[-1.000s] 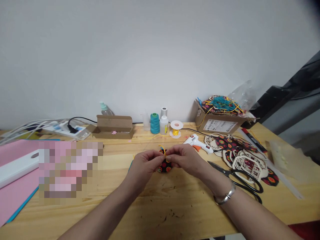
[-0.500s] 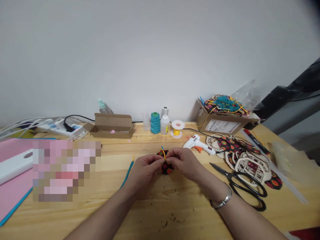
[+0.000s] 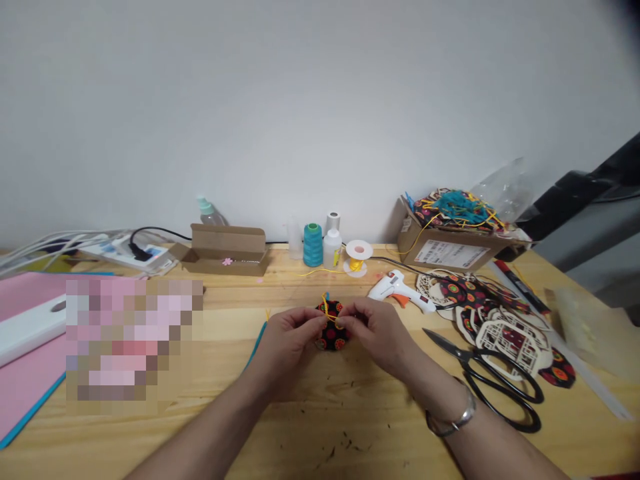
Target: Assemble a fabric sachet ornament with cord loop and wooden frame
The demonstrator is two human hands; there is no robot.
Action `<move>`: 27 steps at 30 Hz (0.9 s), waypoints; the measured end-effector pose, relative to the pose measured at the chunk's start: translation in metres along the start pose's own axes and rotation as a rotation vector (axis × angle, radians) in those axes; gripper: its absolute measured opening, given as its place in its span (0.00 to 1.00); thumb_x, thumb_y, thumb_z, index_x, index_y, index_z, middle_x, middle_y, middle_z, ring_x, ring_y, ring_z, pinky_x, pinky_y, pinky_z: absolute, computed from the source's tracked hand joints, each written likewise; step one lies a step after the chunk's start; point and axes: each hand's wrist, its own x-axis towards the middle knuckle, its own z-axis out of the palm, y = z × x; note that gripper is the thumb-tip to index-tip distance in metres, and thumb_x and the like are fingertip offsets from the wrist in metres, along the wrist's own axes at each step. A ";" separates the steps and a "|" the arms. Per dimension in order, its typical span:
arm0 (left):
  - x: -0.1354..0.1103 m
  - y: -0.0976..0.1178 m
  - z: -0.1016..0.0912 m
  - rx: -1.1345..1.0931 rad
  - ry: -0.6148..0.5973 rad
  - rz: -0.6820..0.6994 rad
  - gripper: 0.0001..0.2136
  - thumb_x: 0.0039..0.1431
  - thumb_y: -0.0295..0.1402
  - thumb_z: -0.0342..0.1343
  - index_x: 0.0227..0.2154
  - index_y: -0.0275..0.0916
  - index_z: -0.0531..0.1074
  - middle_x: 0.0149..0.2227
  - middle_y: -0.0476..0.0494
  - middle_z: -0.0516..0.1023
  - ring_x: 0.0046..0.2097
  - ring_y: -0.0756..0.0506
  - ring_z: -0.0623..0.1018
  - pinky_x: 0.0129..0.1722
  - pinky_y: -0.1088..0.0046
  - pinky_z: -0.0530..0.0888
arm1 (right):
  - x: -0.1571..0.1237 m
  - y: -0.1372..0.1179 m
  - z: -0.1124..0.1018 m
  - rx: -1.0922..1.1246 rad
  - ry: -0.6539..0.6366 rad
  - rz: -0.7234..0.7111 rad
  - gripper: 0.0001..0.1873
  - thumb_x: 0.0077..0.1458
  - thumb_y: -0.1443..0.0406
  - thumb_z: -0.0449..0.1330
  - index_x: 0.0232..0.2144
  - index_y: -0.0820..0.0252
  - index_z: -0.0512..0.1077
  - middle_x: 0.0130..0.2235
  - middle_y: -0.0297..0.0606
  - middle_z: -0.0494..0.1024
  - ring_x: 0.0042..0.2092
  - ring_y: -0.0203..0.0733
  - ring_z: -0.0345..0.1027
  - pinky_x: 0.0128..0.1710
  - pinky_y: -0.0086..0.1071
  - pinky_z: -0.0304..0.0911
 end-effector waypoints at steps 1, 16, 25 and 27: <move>0.000 0.000 0.000 -0.011 0.007 -0.002 0.06 0.44 0.34 0.63 0.22 0.35 0.77 0.22 0.48 0.76 0.26 0.51 0.71 0.28 0.77 0.65 | -0.002 -0.001 0.000 -0.020 0.017 -0.014 0.06 0.51 0.69 0.57 0.24 0.60 0.71 0.24 0.31 0.74 0.27 0.33 0.63 0.28 0.26 0.55; 0.000 -0.006 0.004 -0.434 0.026 -0.184 0.07 0.38 0.28 0.67 0.23 0.33 0.77 0.20 0.48 0.75 0.22 0.55 0.70 0.20 0.84 0.65 | -0.021 -0.011 0.020 -0.858 0.238 -0.728 0.11 0.58 0.74 0.47 0.29 0.65 0.68 0.24 0.38 0.68 0.26 0.40 0.59 0.24 0.34 0.51; 0.000 -0.005 0.005 -0.507 -0.016 -0.206 0.06 0.39 0.25 0.66 0.21 0.31 0.75 0.17 0.53 0.70 0.16 0.60 0.61 0.14 0.86 0.54 | -0.027 -0.012 0.025 -0.893 0.261 -0.770 0.09 0.57 0.74 0.49 0.30 0.67 0.68 0.23 0.38 0.68 0.25 0.39 0.60 0.23 0.33 0.51; -0.001 -0.006 0.005 -0.513 -0.026 -0.210 0.05 0.39 0.25 0.66 0.21 0.31 0.74 0.16 0.53 0.70 0.15 0.61 0.59 0.13 0.86 0.53 | -0.026 -0.014 0.026 -0.901 0.269 -0.771 0.08 0.56 0.74 0.49 0.31 0.67 0.69 0.24 0.39 0.69 0.25 0.39 0.61 0.23 0.34 0.52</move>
